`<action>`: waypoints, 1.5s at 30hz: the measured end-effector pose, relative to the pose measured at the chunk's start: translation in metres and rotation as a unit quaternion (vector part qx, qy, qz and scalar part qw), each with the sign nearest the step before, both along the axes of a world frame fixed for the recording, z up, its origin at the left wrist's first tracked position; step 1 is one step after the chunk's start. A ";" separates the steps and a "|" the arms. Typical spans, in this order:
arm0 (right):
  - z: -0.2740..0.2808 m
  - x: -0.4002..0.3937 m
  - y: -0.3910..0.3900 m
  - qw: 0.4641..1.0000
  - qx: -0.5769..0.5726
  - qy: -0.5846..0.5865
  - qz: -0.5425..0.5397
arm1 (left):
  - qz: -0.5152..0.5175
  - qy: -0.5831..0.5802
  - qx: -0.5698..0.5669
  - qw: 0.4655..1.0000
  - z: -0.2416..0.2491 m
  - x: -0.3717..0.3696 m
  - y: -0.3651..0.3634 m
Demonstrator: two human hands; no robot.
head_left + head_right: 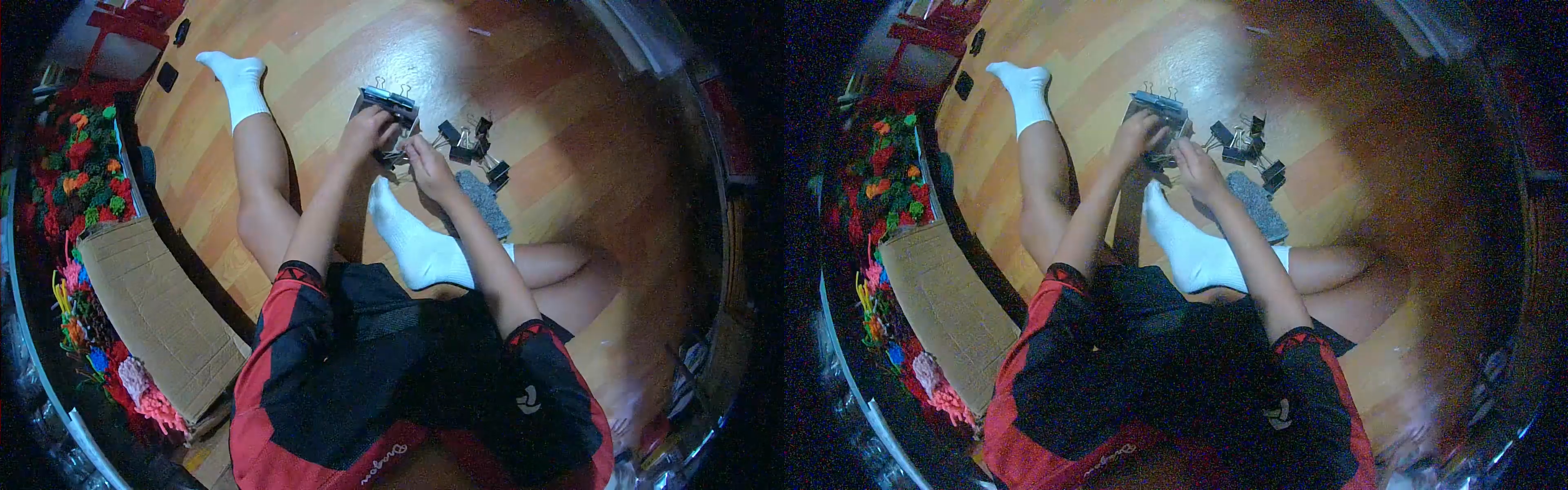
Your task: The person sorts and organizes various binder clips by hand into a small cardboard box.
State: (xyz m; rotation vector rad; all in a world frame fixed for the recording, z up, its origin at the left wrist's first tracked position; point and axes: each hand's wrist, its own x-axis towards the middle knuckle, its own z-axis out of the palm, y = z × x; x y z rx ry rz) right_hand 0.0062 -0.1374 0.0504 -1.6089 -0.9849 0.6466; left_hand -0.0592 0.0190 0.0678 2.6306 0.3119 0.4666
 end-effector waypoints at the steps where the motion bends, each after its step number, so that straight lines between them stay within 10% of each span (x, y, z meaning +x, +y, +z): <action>1: -0.001 0.001 0.000 1.000 -0.001 0.001 -0.001 | -0.001 0.001 -0.001 1.000 -0.001 0.002 0.002; 9: -0.001 0.003 -0.006 0.999 0.017 0.034 0.030 | 0.063 0.230 -0.029 0.971 0.011 0.018 -0.001; 19: -0.002 0.004 -0.012 0.997 0.013 0.070 -0.004 | 0.169 0.231 -0.027 0.958 0.001 0.016 -0.011; 28: 0.045 0.015 -0.027 0.994 0.017 0.080 -0.070 | 0.172 0.195 -0.187 0.947 0.022 -0.001 -0.022; 33: 0.064 0.025 -0.030 0.988 0.023 -0.142 -0.062 | 0.100 0.005 -0.383 0.918 0.043 -0.034 -0.034; 41: 0.092 0.003 -0.034 0.994 -0.004 -0.105 -0.018 | -0.113 0.019 -0.266 0.957 0.067 -0.042 -0.054; 45: 0.090 0.017 -0.053 0.994 -0.015 -0.059 -0.087 | -0.061 -0.029 -0.199 0.978 0.058 -0.035 -0.046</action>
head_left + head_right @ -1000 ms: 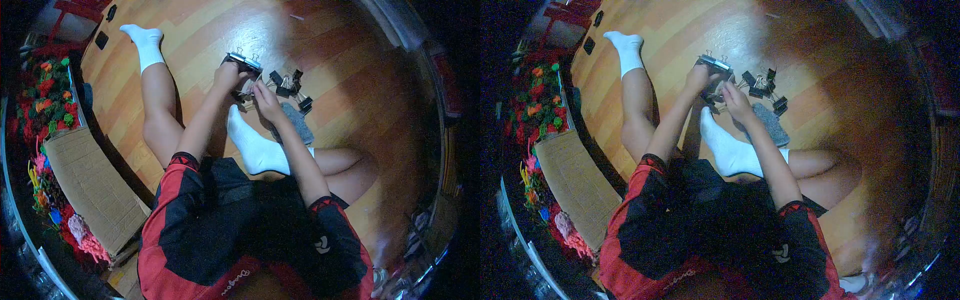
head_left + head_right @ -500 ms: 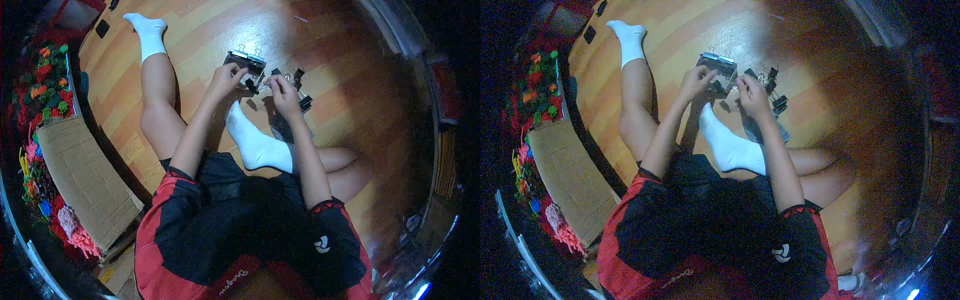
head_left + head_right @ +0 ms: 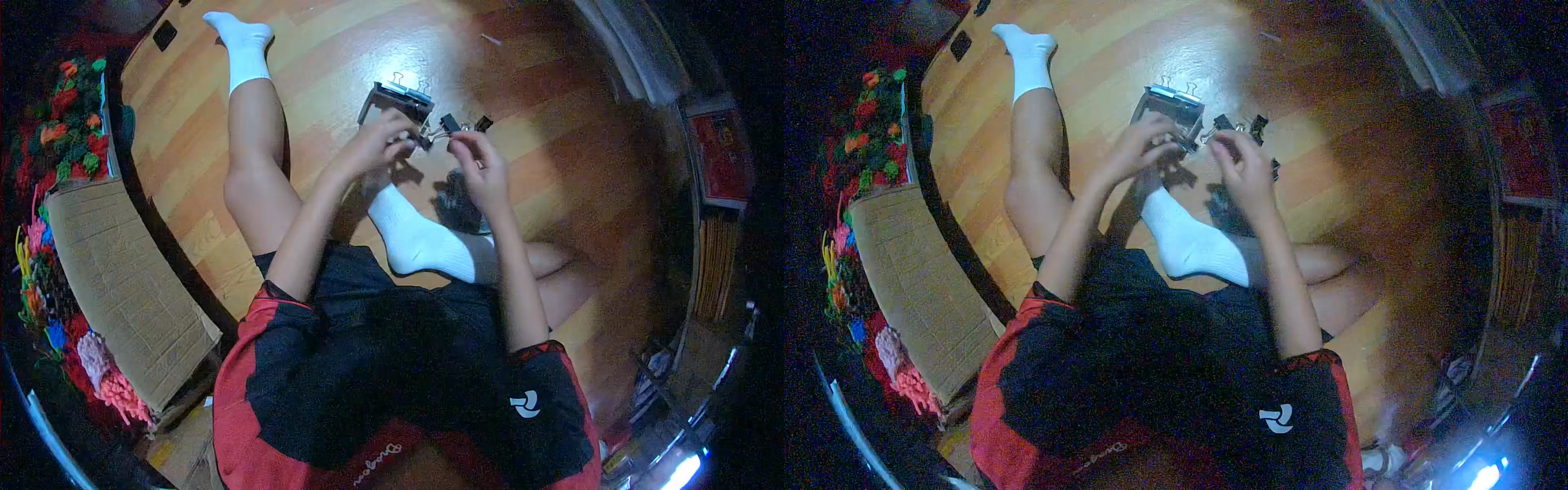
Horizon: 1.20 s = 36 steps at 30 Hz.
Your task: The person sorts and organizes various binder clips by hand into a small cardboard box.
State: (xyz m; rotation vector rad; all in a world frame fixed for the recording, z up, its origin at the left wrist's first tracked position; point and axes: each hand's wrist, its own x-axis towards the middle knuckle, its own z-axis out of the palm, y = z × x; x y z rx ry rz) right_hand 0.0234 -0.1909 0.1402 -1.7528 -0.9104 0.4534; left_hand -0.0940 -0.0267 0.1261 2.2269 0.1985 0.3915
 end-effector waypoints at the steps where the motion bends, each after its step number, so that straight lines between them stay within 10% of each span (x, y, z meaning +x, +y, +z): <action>1: -0.001 0.008 -0.010 1.000 -0.002 -0.002 -0.002 | -0.002 -0.002 -0.002 1.000 -0.001 0.002 0.006; 13: -0.029 0.016 -0.064 0.979 -0.081 0.157 -0.105 | 0.122 0.085 0.073 0.986 -0.058 0.033 0.016; 36: -0.043 0.022 -0.056 0.993 -0.099 0.043 -0.052 | 0.178 0.107 0.027 0.978 -0.056 0.036 0.005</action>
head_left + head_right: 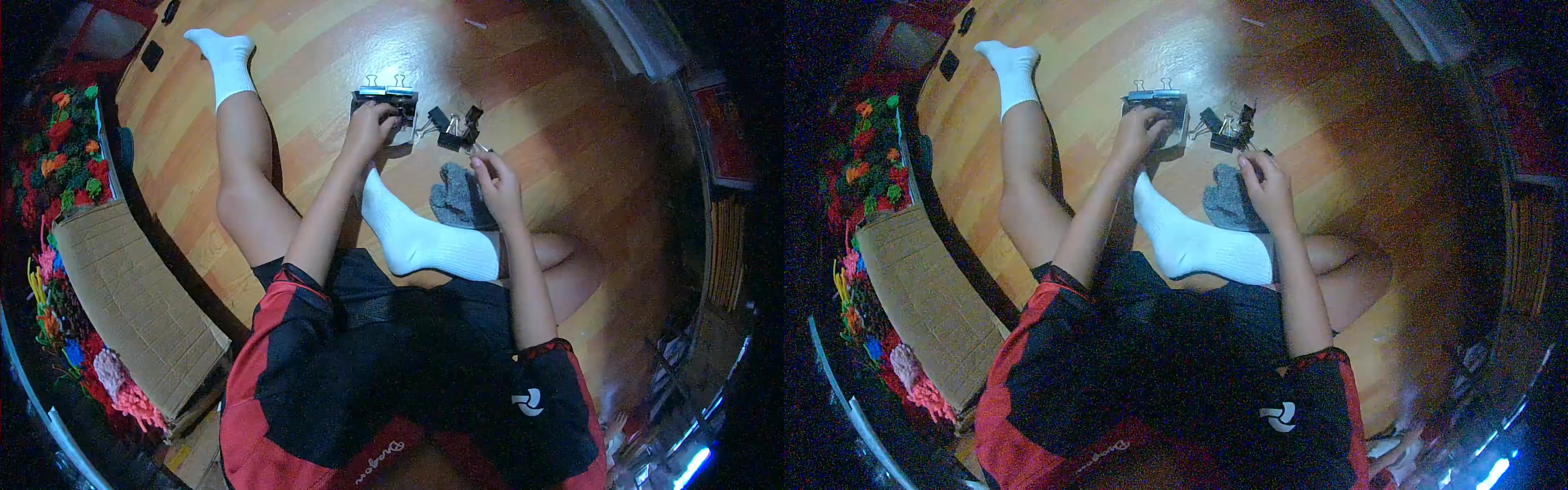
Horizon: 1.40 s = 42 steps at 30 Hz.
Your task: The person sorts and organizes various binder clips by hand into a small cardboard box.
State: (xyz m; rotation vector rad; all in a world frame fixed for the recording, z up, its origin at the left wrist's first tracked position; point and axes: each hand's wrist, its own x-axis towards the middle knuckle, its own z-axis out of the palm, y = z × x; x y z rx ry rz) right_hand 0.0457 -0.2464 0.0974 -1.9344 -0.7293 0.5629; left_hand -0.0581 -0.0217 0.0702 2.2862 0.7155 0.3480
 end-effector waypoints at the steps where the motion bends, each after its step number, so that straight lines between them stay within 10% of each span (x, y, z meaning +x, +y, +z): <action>1: -0.001 0.000 0.000 1.000 0.005 -0.006 -0.001 | 0.002 -0.011 0.000 1.000 -0.001 0.000 0.000; 14: 0.016 -0.014 0.014 0.988 0.081 0.129 -0.013 | -0.134 -0.072 0.070 0.986 0.039 -0.033 -0.010; 26: 0.081 -0.040 0.037 0.942 0.199 0.268 0.033 | -0.075 -0.118 -0.309 0.941 0.104 -0.049 -0.077; 36: 0.077 -0.036 0.037 0.983 0.139 -0.024 0.121 | -0.125 -0.100 -0.104 0.982 0.111 -0.045 -0.071; 42: 0.074 -0.035 0.037 0.975 0.161 0.117 0.094 | -0.146 -0.099 -0.074 0.982 0.105 -0.043 -0.070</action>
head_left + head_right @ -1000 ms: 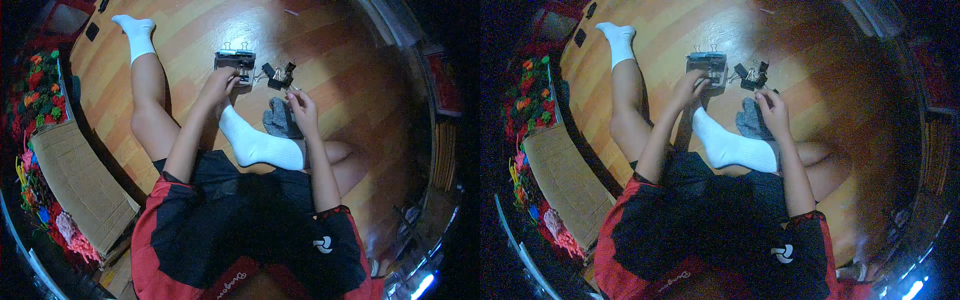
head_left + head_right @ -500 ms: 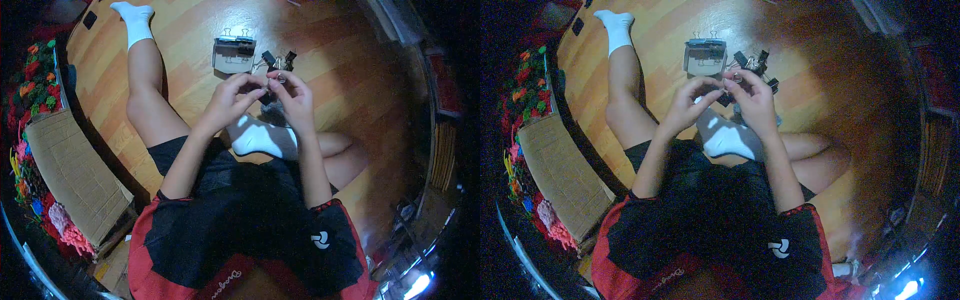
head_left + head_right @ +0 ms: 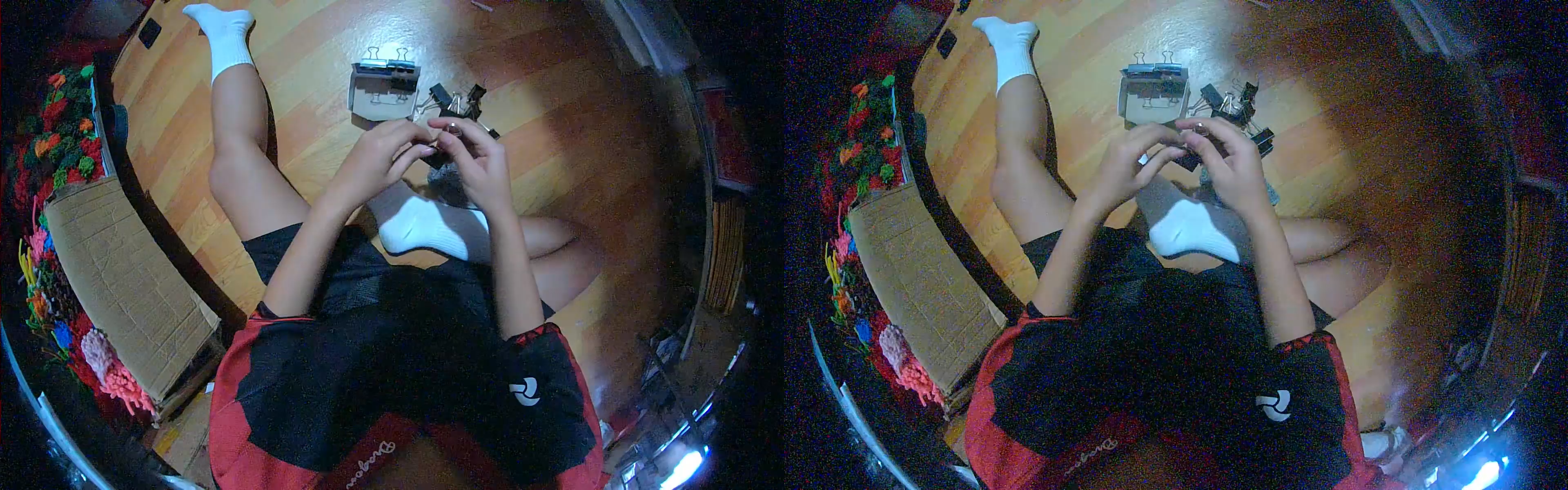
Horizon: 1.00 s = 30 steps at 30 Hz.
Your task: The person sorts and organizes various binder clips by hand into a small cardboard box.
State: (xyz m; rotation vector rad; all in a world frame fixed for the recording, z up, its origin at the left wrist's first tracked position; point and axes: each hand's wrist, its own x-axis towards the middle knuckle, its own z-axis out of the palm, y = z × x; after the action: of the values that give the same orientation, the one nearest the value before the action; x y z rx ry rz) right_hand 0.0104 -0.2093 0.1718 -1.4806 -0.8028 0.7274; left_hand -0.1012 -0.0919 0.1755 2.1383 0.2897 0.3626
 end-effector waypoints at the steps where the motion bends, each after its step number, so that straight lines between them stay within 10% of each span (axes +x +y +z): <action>1: -0.001 0.001 0.000 1.000 0.000 0.001 -0.001 | -0.002 -0.029 0.011 1.000 -0.004 0.001 -0.001; 18: -0.004 0.008 -0.008 1.000 0.013 0.006 -0.022 | 0.011 -0.100 0.150 0.984 -0.012 0.005 0.021; 21: -0.010 0.022 -0.025 0.997 0.015 0.034 -0.069 | 0.146 -0.119 0.161 0.969 -0.038 0.006 0.046; 24: -0.012 0.031 -0.046 0.995 -0.031 -0.018 -0.094 | 0.183 -0.014 0.018 0.983 -0.054 0.014 0.065; 30: -0.028 0.029 -0.061 0.988 -0.078 0.018 -0.133 | 0.132 0.083 0.119 0.980 -0.090 0.034 0.078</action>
State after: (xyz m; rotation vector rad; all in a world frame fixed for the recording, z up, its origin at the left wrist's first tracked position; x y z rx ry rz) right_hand 0.0398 -0.2703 0.1439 -1.6727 -0.5159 0.6233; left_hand -0.0667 -0.0139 0.0859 2.3758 0.6603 0.3868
